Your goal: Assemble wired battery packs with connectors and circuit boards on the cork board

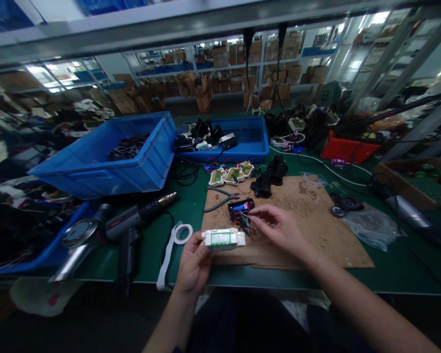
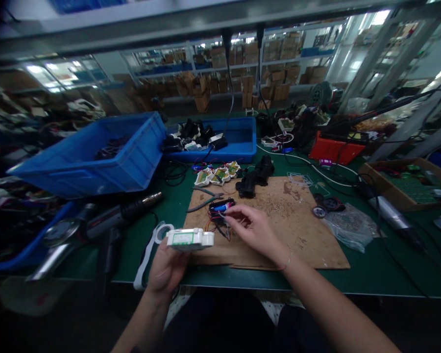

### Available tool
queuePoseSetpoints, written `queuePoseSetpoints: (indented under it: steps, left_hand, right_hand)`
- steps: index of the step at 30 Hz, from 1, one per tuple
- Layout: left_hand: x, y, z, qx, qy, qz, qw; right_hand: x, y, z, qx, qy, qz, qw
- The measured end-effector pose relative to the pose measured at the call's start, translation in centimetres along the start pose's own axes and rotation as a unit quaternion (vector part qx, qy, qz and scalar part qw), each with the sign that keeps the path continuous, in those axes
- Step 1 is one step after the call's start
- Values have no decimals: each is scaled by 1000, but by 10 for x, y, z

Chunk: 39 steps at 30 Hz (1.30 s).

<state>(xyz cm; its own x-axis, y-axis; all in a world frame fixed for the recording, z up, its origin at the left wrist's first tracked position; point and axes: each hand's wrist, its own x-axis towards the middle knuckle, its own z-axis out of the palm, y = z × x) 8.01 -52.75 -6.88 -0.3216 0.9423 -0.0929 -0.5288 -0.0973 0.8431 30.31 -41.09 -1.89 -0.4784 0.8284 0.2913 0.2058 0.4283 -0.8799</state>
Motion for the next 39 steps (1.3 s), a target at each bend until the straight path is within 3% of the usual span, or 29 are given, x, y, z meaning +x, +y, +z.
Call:
queuePoseSetpoints:
  steps: [5, 11, 13, 17, 21, 24, 26, 28, 30, 32, 35, 37, 39]
  left_hand:
    - [-1, 2, -1, 14, -9, 19, 1000]
    - [0, 12, -5, 161, -131, 99, 973]
    - [-2, 18, -5, 250, -177, 108, 946]
    - [-10, 28, 1, 411, -269, 113, 864]
    - [-17, 24, 5, 476, -303, 135, 815]
    - [-15, 14, 3, 541, -326, 169, 756]
    - [-12, 11, 3, 583, -318, 194, 722]
    - [-11, 14, 6, 600, -305, 206, 710]
    - [-9, 23, 12, 593, -311, 192, 717]
    - [-2, 34, 20, 573, -309, 163, 742]
    - [21, 44, 35, 575, -204, 148, 778]
    - [44, 41, 46, 590, -119, 166, 781]
    - [67, 33, 56, 590, -92, 188, 779]
  right_hand:
    - [-14, 16, 2, -77, 45, -4, 996]
    - [9, 26, -12, -143, 58, -38, 987]
    - [25, 22, -15, -120, 33, -57, 991]
    - [50, 19, -14, -30, -19, -57, 998]
    - [56, 34, -9, 10, -10, -45, 999]
    - [56, 49, -7, 50, 13, -24, 998]
    - [56, 56, -7, 73, 28, -11, 997]
    - [56, 62, -8, 88, 43, 1, 995]
    - [56, 66, -9, 94, 55, 12, 994]
    - [56, 67, -9, 93, 57, 18, 994]
    - [54, 65, -9, 87, 39, 20, 995]
    - [52, 62, -8, 85, 25, 20, 996]
    - [50, 61, -8, 87, 17, 22, 996]
